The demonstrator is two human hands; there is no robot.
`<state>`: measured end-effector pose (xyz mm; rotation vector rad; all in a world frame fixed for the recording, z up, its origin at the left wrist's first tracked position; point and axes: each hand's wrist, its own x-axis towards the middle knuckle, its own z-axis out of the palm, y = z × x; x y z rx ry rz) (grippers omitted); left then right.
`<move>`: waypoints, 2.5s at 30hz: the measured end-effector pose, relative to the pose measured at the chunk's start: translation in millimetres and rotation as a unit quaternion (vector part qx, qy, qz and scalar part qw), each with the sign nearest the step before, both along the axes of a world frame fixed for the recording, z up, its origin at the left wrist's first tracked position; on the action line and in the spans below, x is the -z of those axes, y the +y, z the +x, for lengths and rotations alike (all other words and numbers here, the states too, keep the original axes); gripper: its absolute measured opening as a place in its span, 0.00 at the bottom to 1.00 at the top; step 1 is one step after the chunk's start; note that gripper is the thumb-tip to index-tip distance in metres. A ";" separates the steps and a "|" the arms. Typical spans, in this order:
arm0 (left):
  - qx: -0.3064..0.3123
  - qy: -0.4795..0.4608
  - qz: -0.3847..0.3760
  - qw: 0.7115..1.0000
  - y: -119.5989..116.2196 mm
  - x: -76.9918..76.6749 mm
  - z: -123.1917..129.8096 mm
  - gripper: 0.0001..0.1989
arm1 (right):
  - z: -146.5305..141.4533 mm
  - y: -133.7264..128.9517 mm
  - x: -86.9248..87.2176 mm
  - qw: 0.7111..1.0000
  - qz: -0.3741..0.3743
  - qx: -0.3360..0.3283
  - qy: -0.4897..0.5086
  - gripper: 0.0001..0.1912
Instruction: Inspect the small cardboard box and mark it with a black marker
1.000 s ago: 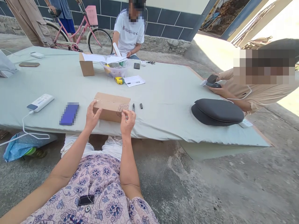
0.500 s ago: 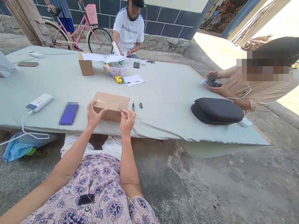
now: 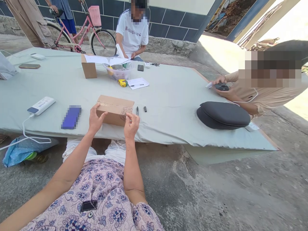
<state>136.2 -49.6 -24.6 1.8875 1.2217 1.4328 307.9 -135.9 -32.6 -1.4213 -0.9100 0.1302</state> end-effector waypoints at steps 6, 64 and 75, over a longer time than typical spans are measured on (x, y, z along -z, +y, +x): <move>0.013 0.018 0.024 0.999 4.8 4.9 -7.0 0.28 | 0.3 0.6 1.0 1.000 -0.003 0.005 -0.013 0.13; 0.049 -0.024 -0.004 0.999 11.0 1.2 -30.5 0.29 | 4.8 17.1 40.6 0.992 -0.040 -0.020 0.115 0.27; 0.071 -0.241 -0.181 0.951 14.8 32.6 -18.7 0.33 | 19.3 7.8 -69.7 0.998 0.046 0.020 -0.028 0.33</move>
